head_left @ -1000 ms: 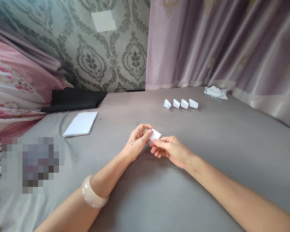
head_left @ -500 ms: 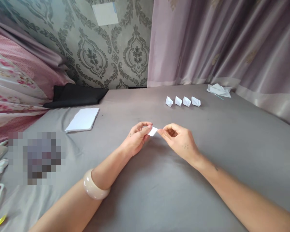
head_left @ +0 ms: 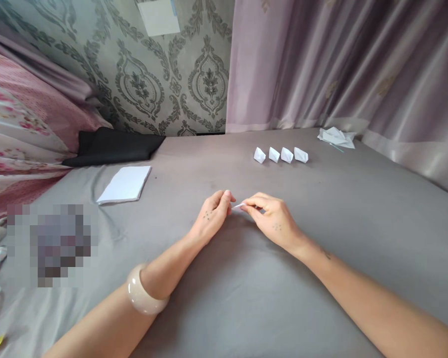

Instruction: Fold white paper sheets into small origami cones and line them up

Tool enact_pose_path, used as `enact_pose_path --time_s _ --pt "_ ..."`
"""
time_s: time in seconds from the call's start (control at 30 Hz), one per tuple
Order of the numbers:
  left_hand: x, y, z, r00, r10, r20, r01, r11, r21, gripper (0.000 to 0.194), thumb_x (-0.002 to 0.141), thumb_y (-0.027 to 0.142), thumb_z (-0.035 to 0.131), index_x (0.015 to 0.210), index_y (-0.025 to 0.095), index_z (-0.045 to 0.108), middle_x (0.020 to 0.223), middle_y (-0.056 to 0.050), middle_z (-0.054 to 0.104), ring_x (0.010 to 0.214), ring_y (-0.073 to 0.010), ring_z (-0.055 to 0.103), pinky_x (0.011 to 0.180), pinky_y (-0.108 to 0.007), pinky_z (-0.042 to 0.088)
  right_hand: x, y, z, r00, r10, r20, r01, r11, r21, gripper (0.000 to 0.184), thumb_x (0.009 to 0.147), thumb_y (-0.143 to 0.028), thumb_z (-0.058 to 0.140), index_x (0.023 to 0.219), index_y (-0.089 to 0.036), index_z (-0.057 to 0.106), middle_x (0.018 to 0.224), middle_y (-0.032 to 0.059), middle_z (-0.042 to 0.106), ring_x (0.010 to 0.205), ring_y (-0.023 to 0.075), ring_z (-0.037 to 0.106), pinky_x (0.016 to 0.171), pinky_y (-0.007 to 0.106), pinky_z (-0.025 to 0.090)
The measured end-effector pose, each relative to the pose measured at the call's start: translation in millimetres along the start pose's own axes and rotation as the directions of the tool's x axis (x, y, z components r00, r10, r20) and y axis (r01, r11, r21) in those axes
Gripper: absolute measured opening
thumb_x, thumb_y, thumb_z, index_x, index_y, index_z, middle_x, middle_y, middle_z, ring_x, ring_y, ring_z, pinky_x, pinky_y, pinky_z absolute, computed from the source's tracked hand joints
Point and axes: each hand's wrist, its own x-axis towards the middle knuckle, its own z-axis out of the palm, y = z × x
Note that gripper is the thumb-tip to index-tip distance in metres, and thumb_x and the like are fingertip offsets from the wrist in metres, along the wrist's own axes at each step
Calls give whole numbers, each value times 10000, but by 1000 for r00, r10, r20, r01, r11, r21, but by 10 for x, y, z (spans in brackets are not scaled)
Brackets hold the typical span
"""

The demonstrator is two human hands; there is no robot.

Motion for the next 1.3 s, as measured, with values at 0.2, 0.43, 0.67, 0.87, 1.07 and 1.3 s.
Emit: enact_pose_path --time_s 0.2,0.43,0.67,0.87,1.07,1.3 --pt "-19 -37 -13 991 108 75 -124 962 244 214 790 333 603 951 195 633 756 13 560 530 -76 417 519 -211 350 36 78 -4 962 257 88 -269 947 173 167 808 -364 626 891 -245 708 846 -3 721 698 144 609 685 266 455" --pt "2 -81 -21 984 179 11 -172 922 347 144 790 299 598 884 211 663 767 0 600 561 -95 455 554 -223 361 38 109 25 976 218 -13 -218 975 46 173 815 -326 608 933 -266 720 874 15 709 714 152 623 723 289 468" --pt "-39 -29 20 979 203 -5 -185 901 393 166 773 327 625 896 221 660 532 52 432 491 -102 384 516 -229 308 13 37 42 983 183 -1 -182 978 103 178 833 -268 562 927 -245 710 855 9 730 664 149 650 679 271 494" --pt "-63 33 57 968 252 -9 -223 873 434 92 763 238 590 833 201 636 556 46 465 501 -95 402 538 -230 329 -8 -15 72 990 132 -52 -130 991 45 198 835 -280 550 942 -219 705 846 36 732 675 158 659 683 279 513" --pt "-49 7 57 956 295 7 -269 862 429 51 764 224 595 803 197 614 627 28 519 520 -91 437 555 -232 359 8 2 85 990 128 -63 -126 991 37 178 833 -282 555 881 -228 717 810 29 730 661 162 654 683 284 513" --pt "-23 -5 63 938 346 26 -320 833 451 33 789 213 581 775 184 588 722 10 533 529 -74 451 560 -226 386 20 5 85 993 92 -80 -90 996 24 183 832 -239 543 848 -225 725 794 23 715 655 152 631 682 274 499"
